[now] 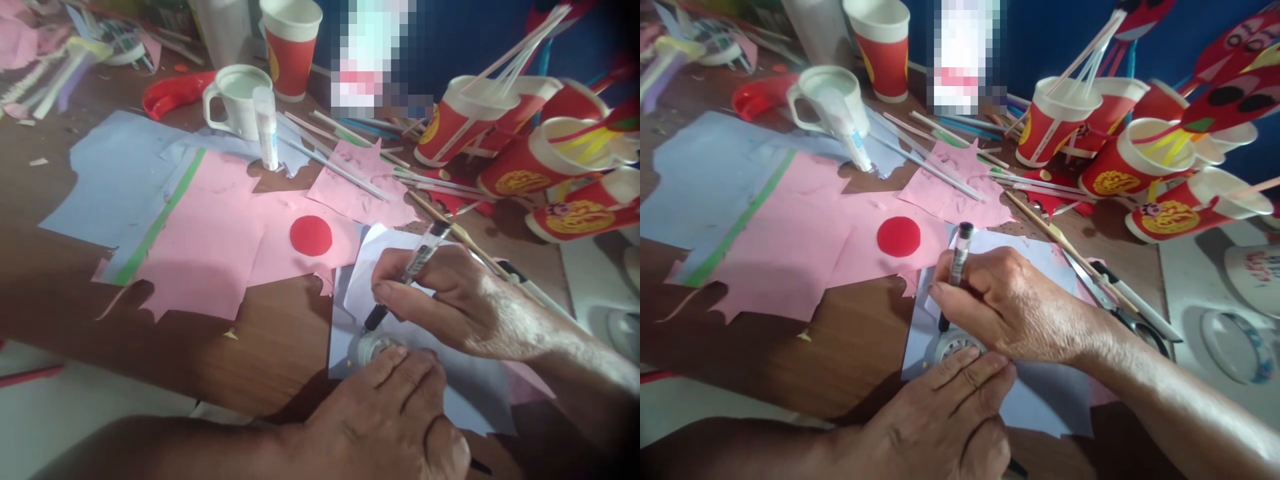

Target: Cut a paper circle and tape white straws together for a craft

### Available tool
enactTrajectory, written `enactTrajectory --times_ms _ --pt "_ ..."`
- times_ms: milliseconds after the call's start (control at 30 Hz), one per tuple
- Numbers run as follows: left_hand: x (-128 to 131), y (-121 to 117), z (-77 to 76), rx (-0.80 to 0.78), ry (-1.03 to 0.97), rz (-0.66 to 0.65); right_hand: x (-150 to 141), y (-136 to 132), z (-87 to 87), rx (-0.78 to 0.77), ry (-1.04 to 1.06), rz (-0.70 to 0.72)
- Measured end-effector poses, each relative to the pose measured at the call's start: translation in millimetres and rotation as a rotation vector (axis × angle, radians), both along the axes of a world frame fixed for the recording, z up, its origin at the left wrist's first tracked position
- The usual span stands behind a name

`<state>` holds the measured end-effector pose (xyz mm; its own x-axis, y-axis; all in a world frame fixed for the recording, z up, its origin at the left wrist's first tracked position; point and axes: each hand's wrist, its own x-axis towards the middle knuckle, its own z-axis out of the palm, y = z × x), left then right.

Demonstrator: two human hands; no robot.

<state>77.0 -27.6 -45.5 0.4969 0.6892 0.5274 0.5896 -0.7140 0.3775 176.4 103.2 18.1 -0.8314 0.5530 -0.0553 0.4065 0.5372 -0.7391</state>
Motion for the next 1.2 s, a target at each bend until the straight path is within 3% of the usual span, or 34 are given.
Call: enactTrajectory --times_ms 100,333,567,833,1200 --pt "1.0 -1.0 -1.7 0.009 -0.015 0.022 5.6 -0.6 0.0 -0.033 -0.039 -0.007" --pt "3.2 -3.7 -6.2 0.006 -0.037 0.007 26.2 -7.1 -9.9 -0.031 -0.004 -0.183" --pt "-7.4 4.4 10.4 -0.058 0.055 -0.071 36.1 -18.0 -14.0 -0.014 0.092 -0.278" --pt "-13.7 1.7 20.5 -0.318 0.063 -0.167 45.0 -27.6 -27.2 -0.098 0.164 -0.427" --pt "-15.0 2.2 24.8 -0.464 -0.062 -0.194 53.9 -40.3 -30.8 -0.105 0.251 -0.501"
